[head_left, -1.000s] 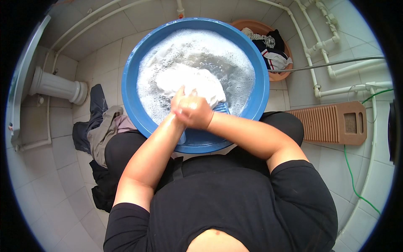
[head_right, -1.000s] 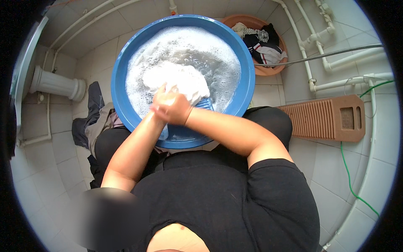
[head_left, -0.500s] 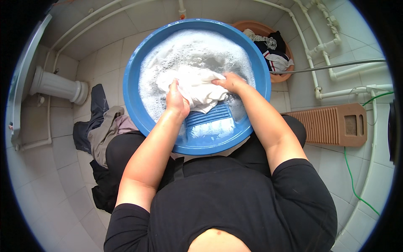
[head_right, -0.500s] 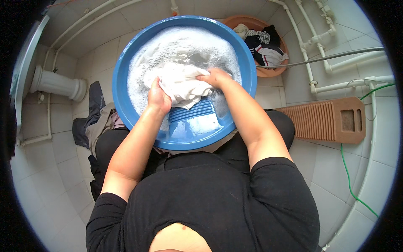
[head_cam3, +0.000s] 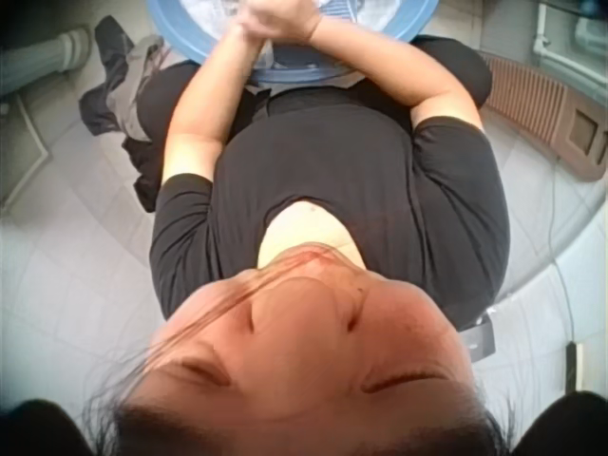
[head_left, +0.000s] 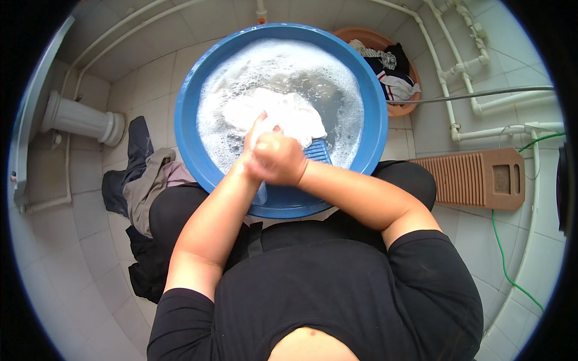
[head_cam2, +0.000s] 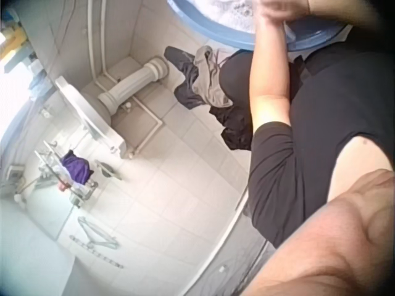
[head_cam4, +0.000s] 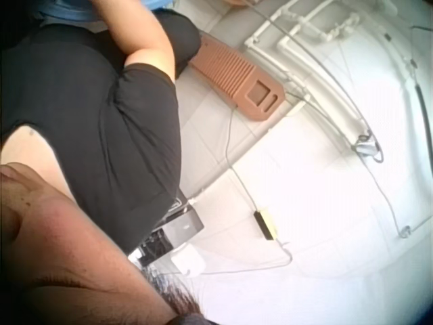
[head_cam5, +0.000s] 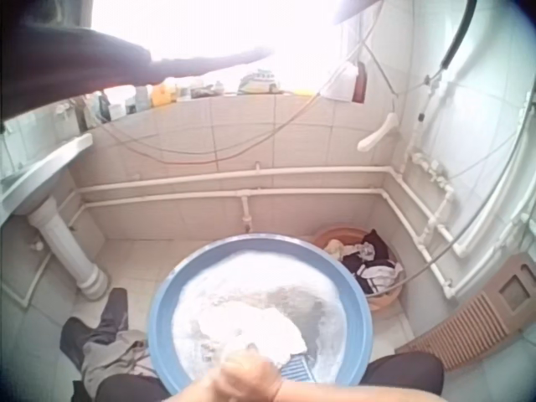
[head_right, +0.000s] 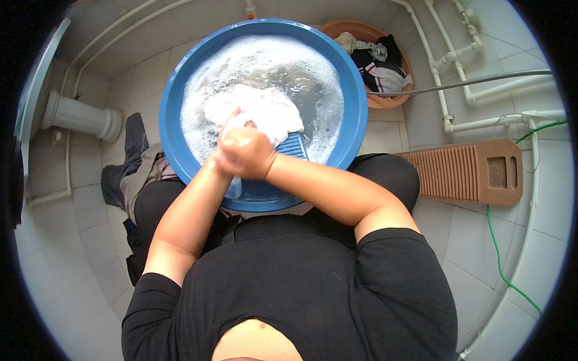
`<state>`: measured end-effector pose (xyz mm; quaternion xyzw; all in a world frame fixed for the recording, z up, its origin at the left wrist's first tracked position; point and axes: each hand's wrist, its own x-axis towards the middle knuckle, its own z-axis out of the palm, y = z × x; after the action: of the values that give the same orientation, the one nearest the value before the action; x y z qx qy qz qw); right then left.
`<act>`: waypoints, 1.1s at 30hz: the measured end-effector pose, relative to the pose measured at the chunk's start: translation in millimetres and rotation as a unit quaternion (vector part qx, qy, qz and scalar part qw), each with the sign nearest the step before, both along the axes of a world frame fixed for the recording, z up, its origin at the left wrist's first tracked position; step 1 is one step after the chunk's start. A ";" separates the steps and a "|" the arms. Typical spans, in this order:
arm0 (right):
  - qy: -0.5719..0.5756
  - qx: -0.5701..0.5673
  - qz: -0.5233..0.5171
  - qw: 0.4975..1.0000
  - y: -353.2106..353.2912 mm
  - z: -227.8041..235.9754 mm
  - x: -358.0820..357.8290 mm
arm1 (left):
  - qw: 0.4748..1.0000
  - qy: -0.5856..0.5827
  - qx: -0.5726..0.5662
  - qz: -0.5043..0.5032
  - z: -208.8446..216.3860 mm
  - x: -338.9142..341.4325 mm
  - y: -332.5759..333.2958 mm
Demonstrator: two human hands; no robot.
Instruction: The person hand-washes a white cloth in a blue basin filled with soapy water. They repeatedly submerge, scrub, and wring the cloth using both hands, occasionally lifting it to squeeze out water before returning it to the basin.
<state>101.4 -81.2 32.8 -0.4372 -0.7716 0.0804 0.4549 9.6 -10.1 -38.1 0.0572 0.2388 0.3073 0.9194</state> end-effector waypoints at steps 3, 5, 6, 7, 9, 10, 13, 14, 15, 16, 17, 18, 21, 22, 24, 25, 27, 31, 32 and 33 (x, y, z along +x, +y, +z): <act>0.030 -0.159 -0.165 0.973 27.6 -29.9 35.2 | 0.985 0.153 0.009 0.082 55.2 27.3 -24.3; 0.054 -0.170 -0.199 0.964 22.4 -25.2 33.2 | 0.987 0.150 -0.006 0.065 49.4 24.3 -24.3; 0.083 -0.139 -0.167 0.973 17.9 -27.3 21.4 | 0.990 0.130 -0.002 0.049 37.0 16.8 -20.6; 0.075 -0.098 -0.116 0.986 5.5 -20.6 6.0 | 0.994 0.108 -0.002 0.034 24.1 8.1 -18.8; 0.036 -0.078 -0.034 0.996 -9.9 -3.5 -9.0 | 0.998 0.003 0.061 -0.027 -6.8 -3.7 -9.7; 0.045 -0.097 -0.054 0.993 -6.9 -9.2 -4.6 | 0.999 0.029 0.036 -0.015 0.6 -0.4 -13.2; 0.082 -0.191 -0.145 0.967 26.3 -39.8 32.1 | 0.968 0.243 -0.026 0.046 58.5 20.0 -25.8; 0.061 -0.171 -0.249 0.951 44.2 -46.8 49.7 | 0.969 0.242 0.003 0.049 64.6 24.7 -27.9; 0.109 -0.239 -0.282 0.923 54.5 -40.7 70.1 | 0.969 0.240 0.031 0.056 69.0 25.5 -30.7; 0.084 -0.302 -0.350 0.883 66.0 -46.2 98.1 | 0.968 0.237 0.058 0.057 71.4 28.3 -31.6; 0.069 -0.364 -0.379 0.848 71.7 -45.4 121.0 | 0.965 0.223 0.107 0.091 58.4 27.8 -26.3; 0.037 -0.293 -0.400 0.868 70.0 -65.6 143.4 | 0.974 0.185 0.095 0.093 49.0 27.8 -20.1; -0.062 -0.409 -0.326 0.850 61.1 -73.0 145.7 | 0.985 0.123 0.064 0.107 42.1 16.9 -9.0; -0.107 -0.452 -0.284 0.839 55.6 -62.7 139.5 | 0.978 0.147 0.081 0.125 39.0 15.5 -8.2; -0.137 -0.513 -0.247 0.811 55.0 -59.0 135.6 | 0.961 0.192 0.115 0.161 29.7 14.0 -6.2; -0.117 -0.533 -0.258 0.797 55.5 -64.9 139.4 | 0.964 0.177 0.124 0.155 30.6 16.4 -6.2; -0.052 -0.530 -0.277 0.800 63.2 -81.9 141.9 | 0.969 0.147 0.142 0.141 33.6 21.7 -8.2; 0.118 -0.182 -0.084 0.973 55.4 -56.8 67.6 | 0.979 0.112 0.104 0.139 38.8 19.9 -7.7; 0.150 -0.176 -0.036 0.972 45.7 -41.4 46.7 | 0.983 0.117 0.070 0.127 37.9 17.5 -5.2; 0.121 -0.140 -0.006 0.983 33.1 -23.1 27.9 | 0.984 0.124 0.036 0.119 36.3 11.2 -1.3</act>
<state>129.3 -48.1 9.7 -0.4884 -0.6891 0.2374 0.4799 20.9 -11.4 -1.8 0.0996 0.3450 0.4134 0.8368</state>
